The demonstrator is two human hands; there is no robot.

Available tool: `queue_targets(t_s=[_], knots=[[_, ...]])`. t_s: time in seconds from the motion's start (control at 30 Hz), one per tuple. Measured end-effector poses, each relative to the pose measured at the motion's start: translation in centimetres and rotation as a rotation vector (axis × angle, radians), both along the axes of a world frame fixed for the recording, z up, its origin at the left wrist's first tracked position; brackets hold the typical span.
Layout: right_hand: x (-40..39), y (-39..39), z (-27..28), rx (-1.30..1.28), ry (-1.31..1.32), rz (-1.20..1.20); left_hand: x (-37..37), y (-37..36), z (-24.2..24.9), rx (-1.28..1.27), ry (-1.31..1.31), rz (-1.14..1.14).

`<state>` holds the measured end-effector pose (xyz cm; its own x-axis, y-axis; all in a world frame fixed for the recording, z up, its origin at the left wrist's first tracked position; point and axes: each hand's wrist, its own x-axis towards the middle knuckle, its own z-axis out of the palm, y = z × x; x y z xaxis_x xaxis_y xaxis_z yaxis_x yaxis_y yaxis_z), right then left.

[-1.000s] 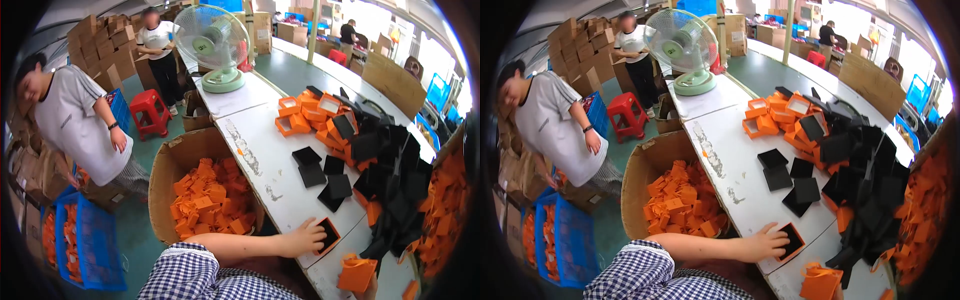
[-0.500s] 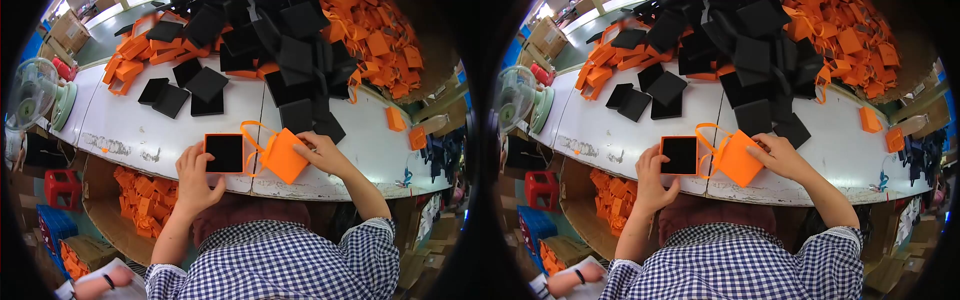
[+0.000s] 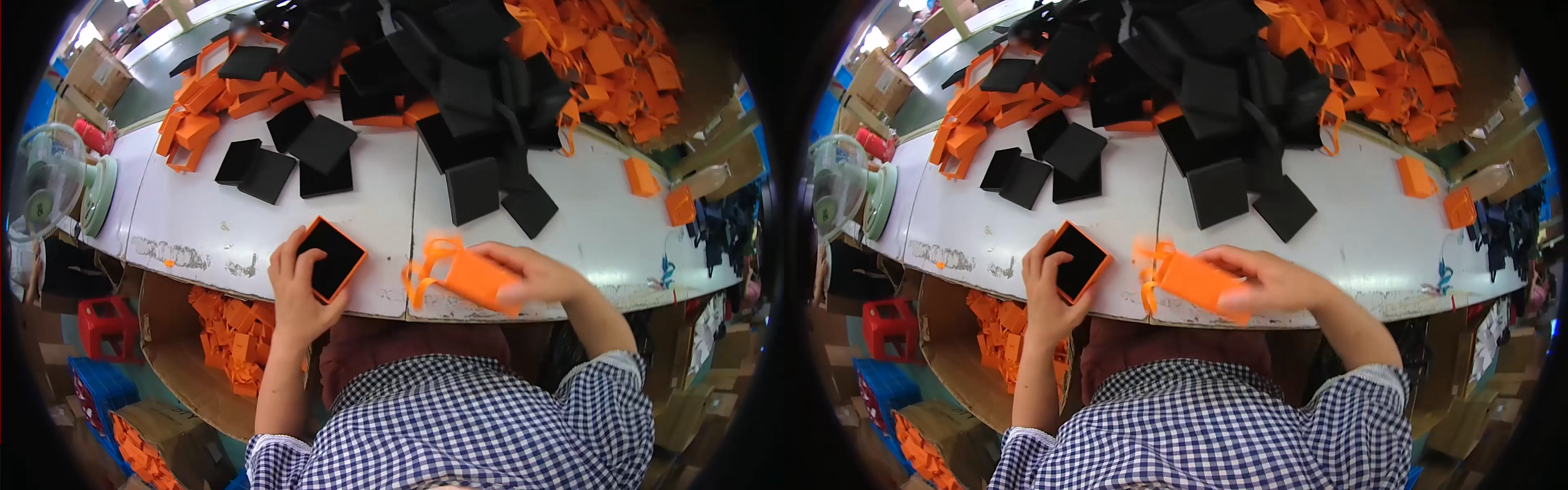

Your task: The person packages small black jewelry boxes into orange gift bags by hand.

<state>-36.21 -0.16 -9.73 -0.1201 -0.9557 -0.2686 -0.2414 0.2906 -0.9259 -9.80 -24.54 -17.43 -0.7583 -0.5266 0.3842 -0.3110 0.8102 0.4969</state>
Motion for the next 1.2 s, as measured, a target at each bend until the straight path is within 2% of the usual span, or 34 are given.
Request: queue_targets(t_s=[0.07,0.1,0.13,0.2,0.23,0.3,0.33,0.4,0.43,0.57,0.63,0.77,0.83,0.87,0.93,0.97,1.0,1.07,1.1,1.13,1.2], knots=[[-2.5,-0.3,-4.4,0.251,-0.675,-0.127,0.3,-0.6,-0.1,0.007,0.013,-0.027],[-3.5,-1.4,-4.5,0.396,-0.611,-0.093,0.5,-0.8,-0.2,0.013,0.009,-0.032],[-3.6,-2.3,-3.5,0.433,-0.536,-0.114,0.5,-0.8,-0.3,0.017,0.007,-0.031],[-4.1,-3.6,-1.5,0.478,-0.120,-0.202,0.4,-0.7,-0.2,0.023,0.012,-0.035],[-3.6,-3.3,-1.1,0.478,-0.116,-0.190,0.5,-0.7,-0.1,0.028,0.017,-0.028],[-1.8,-2.0,-0.7,0.001,1.033,-0.101,0.5,-0.7,-0.4,0.023,0.029,-0.008],[-0.9,-2.1,-0.1,-0.007,1.036,-0.080,0.3,-0.7,-0.5,0.017,0.039,-0.008],[1.3,-2.8,0.5,-0.386,0.789,-0.020,0.1,-0.5,-0.5,0.017,0.030,0.021],[2.2,-3.8,0.2,-0.414,0.777,0.029,0.0,-0.6,-0.6,0.013,0.032,0.020],[4.7,-7.1,-2.1,-0.320,0.925,0.184,0.0,-0.6,-0.8,0.012,0.044,0.010],[6.1,-7.9,-2.6,-0.152,1.097,0.259,0.1,-0.6,-0.5,0.016,0.038,0.010],[5.7,-8.6,-4.3,-0.251,1.076,0.209,0.1,-0.6,-0.7,0.012,0.054,0.015],[4.9,-8.9,-4.0,-0.637,0.841,-0.044,0.2,-0.7,-0.7,0.013,0.068,0.015],[4.8,-8.7,-3.8,-0.638,0.846,-0.038,0.2,-0.7,-0.7,-0.001,0.058,0.009],[4.8,-8.0,-3.0,-0.335,-0.237,-0.323,0.3,-0.8,-0.6,-0.014,0.053,0.001],[4.6,-7.6,-2.4,-0.311,-0.357,-0.344,0.4,-0.8,-0.6,-0.001,0.060,0.003],[3.8,-7.0,-2.3,-0.310,-0.354,-0.344,0.5,-0.8,-0.7,0.013,0.066,0.003],[1.7,-5.3,-2.0,-0.557,0.365,0.082,1.0,-1.1,-0.9,0.089,0.064,-0.005],[1.3,-4.3,-1.2,-0.533,0.500,0.170,1.1,-1.2,-1.0,0.163,0.059,-0.011],[1.4,-3.3,-0.2,-0.536,0.499,0.178,1.1,-1.3,-1.0,0.162,0.060,-0.003],[2.1,-1.8,0.9,-0.229,0.961,0.236,1.7,-1.7,-0.4,0.147,0.041,-0.089]])
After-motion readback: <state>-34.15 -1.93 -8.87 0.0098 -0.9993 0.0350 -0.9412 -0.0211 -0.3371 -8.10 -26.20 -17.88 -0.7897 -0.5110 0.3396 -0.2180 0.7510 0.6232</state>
